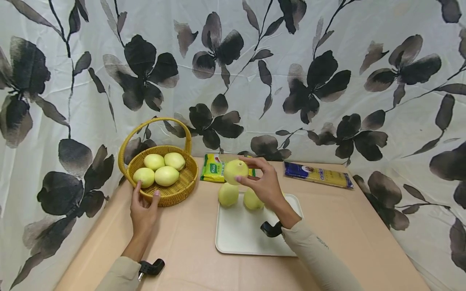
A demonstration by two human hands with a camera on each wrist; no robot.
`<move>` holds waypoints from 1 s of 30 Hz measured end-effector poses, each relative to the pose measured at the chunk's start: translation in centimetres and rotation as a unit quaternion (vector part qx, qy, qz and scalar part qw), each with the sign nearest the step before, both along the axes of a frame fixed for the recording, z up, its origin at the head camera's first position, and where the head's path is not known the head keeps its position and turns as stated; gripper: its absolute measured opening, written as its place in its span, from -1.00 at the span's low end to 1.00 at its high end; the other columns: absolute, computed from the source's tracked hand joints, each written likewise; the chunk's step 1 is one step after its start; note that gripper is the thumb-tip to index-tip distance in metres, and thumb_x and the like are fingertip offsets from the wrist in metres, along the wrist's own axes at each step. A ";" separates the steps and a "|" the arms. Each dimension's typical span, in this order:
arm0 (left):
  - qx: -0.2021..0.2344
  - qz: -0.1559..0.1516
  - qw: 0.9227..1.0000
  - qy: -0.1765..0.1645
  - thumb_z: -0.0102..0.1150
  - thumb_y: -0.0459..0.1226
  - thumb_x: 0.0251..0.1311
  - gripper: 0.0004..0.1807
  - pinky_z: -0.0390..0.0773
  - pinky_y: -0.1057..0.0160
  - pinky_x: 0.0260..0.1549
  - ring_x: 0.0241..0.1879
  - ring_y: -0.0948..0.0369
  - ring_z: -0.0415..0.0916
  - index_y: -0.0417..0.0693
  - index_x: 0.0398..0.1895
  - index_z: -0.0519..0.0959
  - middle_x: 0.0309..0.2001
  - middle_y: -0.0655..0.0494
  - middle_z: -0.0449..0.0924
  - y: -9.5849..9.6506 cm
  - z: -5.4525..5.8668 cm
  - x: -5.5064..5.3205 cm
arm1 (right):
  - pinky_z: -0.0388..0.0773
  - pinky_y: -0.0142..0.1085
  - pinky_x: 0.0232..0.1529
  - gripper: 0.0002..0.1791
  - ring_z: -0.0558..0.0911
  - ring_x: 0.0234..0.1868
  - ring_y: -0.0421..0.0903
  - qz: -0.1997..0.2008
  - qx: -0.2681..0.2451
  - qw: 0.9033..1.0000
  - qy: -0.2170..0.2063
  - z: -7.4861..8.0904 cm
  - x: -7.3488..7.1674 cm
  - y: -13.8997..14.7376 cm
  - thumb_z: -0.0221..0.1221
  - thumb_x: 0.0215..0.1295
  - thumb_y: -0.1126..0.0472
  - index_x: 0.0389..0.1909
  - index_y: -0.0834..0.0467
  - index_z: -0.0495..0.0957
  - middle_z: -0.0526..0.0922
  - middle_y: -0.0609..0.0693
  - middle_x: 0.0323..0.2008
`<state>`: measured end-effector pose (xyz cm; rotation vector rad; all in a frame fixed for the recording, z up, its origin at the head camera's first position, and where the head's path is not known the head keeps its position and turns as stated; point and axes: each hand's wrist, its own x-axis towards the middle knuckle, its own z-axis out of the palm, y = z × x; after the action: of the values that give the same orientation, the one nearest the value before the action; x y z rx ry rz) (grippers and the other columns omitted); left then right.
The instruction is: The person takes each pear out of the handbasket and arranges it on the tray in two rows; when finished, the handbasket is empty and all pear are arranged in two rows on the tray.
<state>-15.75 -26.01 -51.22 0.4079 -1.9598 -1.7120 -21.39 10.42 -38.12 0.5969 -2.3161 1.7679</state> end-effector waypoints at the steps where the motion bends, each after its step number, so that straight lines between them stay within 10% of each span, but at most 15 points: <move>1: 0.000 0.001 1.000 0.000 0.20 -0.18 0.54 -0.13 0.14 -0.16 0.64 0.71 -0.05 -0.09 0.23 0.76 -0.01 0.75 0.01 -0.16 0.0 0.0 0.0 | 0.79 -0.23 0.06 -0.36 0.62 0.19 0.04 -0.002 -0.003 1.000 0.001 0.0 0.1 0.3 0.60 0.12 0.27 0.27 0.00 0.70 0.58 0.06 0.12; 30: 0.002 -0.003 1.000 -0.004 0.20 -0.17 0.54 -0.14 0.19 -0.26 0.60 0.71 -0.08 -0.07 0.25 0.76 -0.01 0.76 0.03 -0.16 0.2 0.1 -0.1 | 0.69 -0.53 0.06 -0.35 0.59 0.19 -0.23 -0.112 0.024 0.993 0.010 -1.2 1.7 11.8 0.50 0.28 0.28 0.39 0.15 0.58 0.54 0.09 0.26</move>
<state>-15.84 -25.86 -51.15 0.4122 -1.9655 -1.7214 -19.67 22.21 -39.28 0.3439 -2.3155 1.6019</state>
